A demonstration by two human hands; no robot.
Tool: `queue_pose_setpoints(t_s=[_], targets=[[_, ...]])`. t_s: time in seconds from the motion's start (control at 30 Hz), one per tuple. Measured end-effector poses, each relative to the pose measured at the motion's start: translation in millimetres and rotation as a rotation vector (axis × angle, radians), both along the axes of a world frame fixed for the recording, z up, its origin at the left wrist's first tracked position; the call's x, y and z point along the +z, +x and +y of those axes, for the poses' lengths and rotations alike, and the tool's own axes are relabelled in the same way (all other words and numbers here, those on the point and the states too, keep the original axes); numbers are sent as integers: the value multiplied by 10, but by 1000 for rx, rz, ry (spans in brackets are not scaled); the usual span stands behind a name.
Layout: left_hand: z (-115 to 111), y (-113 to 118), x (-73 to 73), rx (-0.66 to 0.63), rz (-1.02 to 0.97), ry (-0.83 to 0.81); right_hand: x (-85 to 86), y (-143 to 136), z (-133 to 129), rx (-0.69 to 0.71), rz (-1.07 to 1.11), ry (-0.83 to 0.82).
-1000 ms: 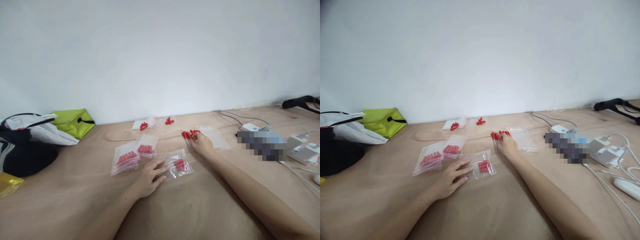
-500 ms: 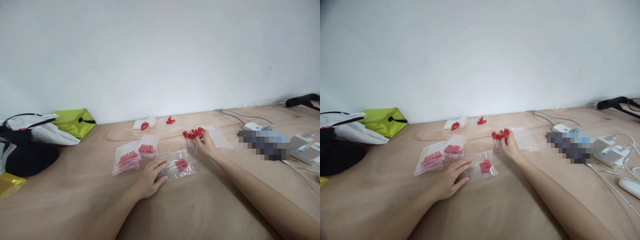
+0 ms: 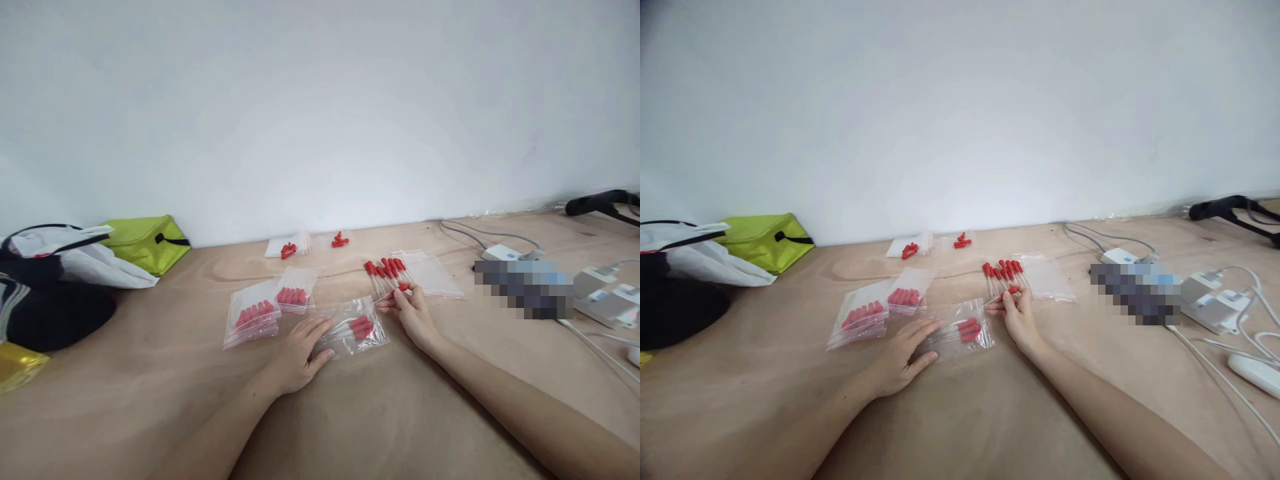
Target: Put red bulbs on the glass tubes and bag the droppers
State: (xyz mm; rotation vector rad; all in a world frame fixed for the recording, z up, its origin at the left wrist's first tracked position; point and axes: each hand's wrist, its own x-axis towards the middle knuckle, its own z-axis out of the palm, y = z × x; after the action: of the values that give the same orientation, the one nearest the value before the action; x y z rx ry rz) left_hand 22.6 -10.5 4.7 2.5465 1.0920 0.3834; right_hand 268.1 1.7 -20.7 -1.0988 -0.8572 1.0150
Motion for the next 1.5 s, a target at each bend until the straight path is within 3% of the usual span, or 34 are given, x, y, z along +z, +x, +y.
queue_pose_setpoints(t_s=[0.13,0.37,0.57,0.67,0.97,1.03,1.13,1.3,1.4,1.5], targets=[[-3,2,0,3,-20,3,26,-41,-67,169,24,-66],[-6,4,7,3,-48,22,66,-95,-100,414,-273,-150],[8,-9,-18,-14,-33,38,58,-144,-24,534,-526,-3],[13,-10,-21,-31,-36,48,45,-112,9,487,-653,71],[12,-11,-20,-22,-27,49,-38,-158,17,577,-260,-49],[13,-14,-24,-20,-24,55,-62,-166,27,513,-309,-63],[18,-17,-28,-25,-12,61,-79,-105,77,292,-519,-70],[34,-15,-29,-42,12,65,37,107,280,-43,-955,71],[40,-14,-28,-40,14,63,128,130,442,-129,-1185,-1],[39,-15,-27,-36,13,62,188,45,570,-128,-1346,-162]])
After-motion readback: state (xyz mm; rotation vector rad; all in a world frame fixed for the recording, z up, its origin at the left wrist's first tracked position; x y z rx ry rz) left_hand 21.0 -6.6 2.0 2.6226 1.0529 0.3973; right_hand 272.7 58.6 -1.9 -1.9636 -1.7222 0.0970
